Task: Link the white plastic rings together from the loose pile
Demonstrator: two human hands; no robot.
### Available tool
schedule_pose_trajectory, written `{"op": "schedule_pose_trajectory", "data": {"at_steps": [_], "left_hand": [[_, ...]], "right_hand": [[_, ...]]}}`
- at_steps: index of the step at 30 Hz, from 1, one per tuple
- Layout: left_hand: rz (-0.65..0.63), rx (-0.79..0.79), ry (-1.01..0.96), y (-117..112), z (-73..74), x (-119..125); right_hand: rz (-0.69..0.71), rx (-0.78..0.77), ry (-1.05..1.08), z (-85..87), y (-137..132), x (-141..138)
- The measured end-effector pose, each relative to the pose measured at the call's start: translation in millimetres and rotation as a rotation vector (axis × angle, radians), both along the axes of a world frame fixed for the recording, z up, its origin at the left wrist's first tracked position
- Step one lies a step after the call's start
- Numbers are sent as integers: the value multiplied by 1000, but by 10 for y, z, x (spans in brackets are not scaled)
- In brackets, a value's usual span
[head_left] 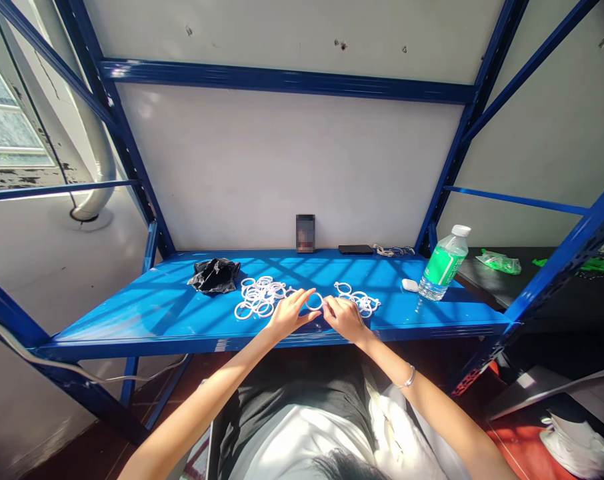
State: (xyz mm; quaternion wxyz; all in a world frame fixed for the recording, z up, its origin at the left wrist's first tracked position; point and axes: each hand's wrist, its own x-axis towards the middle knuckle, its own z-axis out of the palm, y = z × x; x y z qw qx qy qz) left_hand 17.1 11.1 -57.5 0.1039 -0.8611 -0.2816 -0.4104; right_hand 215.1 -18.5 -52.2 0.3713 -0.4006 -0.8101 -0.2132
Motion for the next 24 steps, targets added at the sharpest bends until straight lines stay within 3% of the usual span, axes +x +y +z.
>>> {"op": "schedule_pose_trajectory", "data": {"at_steps": [7, 16, 24], "left_hand": [[-50, -65, 45, -14, 33, -17], [-6, -112, 70, 5, 29, -7], [-10, -62, 70, -32, 57, 4]], "right_hand": [[2, -68, 36, 7, 0, 10], [9, -105, -5, 26, -32, -13], [25, -117, -5, 27, -27, -12]]}}
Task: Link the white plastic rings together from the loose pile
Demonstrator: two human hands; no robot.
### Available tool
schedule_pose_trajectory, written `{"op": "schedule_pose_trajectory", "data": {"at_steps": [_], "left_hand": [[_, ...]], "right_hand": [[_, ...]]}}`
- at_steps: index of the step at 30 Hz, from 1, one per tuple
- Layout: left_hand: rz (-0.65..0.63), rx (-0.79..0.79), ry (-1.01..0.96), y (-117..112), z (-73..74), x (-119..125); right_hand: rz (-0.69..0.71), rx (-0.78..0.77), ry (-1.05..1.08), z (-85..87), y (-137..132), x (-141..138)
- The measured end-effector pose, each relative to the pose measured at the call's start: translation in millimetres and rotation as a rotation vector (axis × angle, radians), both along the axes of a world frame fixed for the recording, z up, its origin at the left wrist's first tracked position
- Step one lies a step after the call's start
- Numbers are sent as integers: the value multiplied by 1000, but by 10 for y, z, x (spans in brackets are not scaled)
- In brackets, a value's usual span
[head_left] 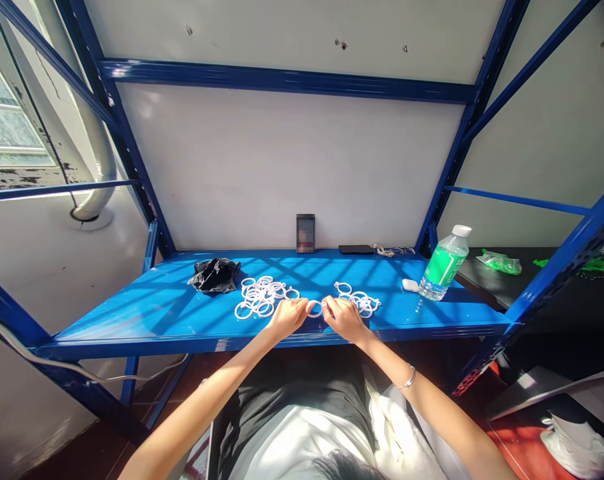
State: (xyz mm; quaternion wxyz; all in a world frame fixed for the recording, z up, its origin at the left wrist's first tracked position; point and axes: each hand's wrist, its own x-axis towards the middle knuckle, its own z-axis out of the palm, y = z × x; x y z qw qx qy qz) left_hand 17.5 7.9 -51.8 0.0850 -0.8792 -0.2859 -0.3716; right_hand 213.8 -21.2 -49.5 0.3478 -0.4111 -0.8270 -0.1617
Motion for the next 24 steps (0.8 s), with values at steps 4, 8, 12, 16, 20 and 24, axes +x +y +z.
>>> {"op": "schedule_pose_trajectory", "data": {"at_steps": [4, 8, 12, 16, 20, 24], "left_hand": [[2, 19, 10, -19, 14, 2], [8, 25, 20, -20, 13, 4], [16, -3, 28, -9, 2, 3], [3, -60, 7, -16, -14, 1], [23, -69, 9, -29, -32, 7], [32, -74, 18, -15, -49, 13]], "right_hand": [[13, -15, 1, 7, -1, 3], [26, -30, 0, 20, -8, 9], [18, -37, 8, 17, -6, 15], [10, -54, 26, 2, 12, 27], [9, -62, 44, -8, 25, 35], [20, -69, 44, -3, 20, 35]]}}
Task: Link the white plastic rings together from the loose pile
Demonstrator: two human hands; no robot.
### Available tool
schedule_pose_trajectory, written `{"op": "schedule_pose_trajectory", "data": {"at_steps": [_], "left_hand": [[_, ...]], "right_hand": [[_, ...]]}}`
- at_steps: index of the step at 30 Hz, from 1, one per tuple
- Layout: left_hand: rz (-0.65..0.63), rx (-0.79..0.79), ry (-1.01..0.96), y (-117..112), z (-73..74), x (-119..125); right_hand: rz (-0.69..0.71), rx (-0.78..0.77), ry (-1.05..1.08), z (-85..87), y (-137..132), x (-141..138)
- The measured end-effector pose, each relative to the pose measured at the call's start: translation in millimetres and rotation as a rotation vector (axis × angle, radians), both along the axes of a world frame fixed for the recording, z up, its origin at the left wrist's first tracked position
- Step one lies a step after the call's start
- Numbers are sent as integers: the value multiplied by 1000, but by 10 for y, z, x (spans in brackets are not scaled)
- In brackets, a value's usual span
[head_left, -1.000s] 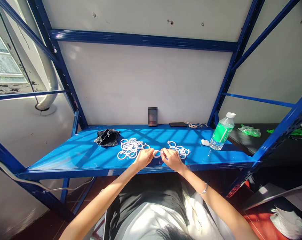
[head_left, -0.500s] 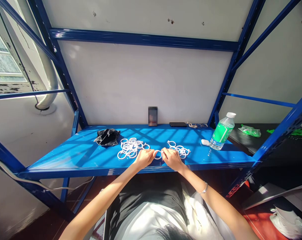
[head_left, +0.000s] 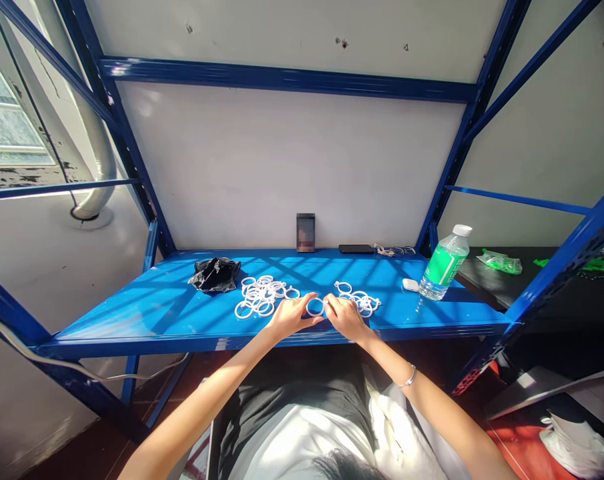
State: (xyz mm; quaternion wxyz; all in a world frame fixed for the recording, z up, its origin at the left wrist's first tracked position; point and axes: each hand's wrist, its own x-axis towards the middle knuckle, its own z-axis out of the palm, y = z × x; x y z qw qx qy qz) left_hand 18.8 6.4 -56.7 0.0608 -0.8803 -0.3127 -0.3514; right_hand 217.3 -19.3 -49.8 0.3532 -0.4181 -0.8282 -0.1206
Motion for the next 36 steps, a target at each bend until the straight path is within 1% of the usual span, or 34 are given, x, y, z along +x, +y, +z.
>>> {"op": "schedule_pose_trajectory", "data": {"at_steps": [7, 16, 21, 29, 36], "left_hand": [[-22, 46, 36, 25, 8, -9], [4, 120, 81, 12, 23, 10], [13, 134, 100, 11, 16, 16], [27, 155, 136, 19, -6, 12], [56, 152, 178, 33, -23, 4]], "right_hand": [[3, -14, 4, 21, -15, -6], [13, 10, -12, 16, -15, -17], [24, 49, -18, 22, -17, -16], [80, 88, 14, 6, 5, -5], [112, 80, 57, -30, 26, 1]]}}
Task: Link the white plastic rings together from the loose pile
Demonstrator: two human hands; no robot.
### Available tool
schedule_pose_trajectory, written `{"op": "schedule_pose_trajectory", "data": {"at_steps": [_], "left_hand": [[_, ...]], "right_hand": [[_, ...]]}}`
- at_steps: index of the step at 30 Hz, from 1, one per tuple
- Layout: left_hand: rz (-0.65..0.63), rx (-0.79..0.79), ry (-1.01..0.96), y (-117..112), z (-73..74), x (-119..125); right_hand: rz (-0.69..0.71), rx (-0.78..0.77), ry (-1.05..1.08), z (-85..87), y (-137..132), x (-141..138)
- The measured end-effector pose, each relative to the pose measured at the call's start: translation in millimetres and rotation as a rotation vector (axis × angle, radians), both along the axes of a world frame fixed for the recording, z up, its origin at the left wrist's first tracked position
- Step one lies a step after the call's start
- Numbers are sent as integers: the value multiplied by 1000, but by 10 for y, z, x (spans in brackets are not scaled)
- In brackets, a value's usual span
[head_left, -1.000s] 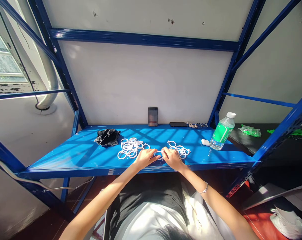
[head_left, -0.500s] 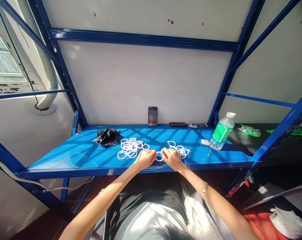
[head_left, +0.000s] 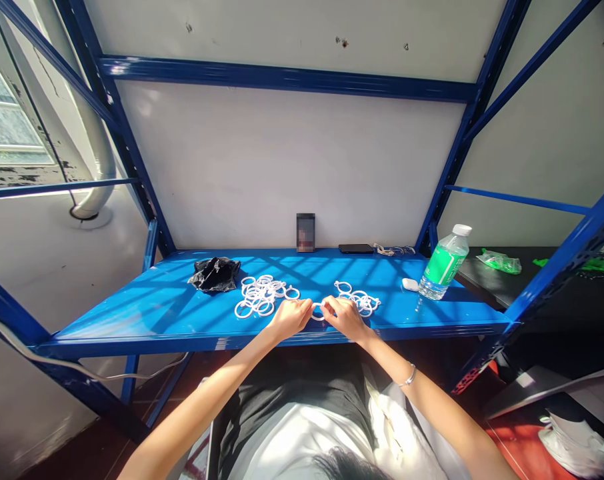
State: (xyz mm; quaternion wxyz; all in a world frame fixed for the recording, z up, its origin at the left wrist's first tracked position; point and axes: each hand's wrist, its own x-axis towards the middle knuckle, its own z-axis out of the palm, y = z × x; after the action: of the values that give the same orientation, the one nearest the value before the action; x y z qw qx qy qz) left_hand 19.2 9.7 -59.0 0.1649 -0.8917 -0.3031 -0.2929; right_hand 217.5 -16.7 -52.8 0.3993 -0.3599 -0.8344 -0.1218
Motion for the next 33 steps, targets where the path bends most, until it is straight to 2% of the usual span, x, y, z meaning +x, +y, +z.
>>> {"op": "schedule_pose_trajectory", "data": {"at_steps": [8, 17, 26, 33], "left_hand": [[-46, -25, -74, 8, 7, -9], [13, -78, -29, -14, 28, -12], [-24, -75, -60, -20, 46, -8], [-65, -122, -116, -50, 79, -15]], "right_hand": [[36, -23, 27, 1, -14, 7], [31, -8, -3, 2, -4, 14], [20, -52, 18, 23, -27, 19], [2, -18, -4, 17, -18, 26]]}}
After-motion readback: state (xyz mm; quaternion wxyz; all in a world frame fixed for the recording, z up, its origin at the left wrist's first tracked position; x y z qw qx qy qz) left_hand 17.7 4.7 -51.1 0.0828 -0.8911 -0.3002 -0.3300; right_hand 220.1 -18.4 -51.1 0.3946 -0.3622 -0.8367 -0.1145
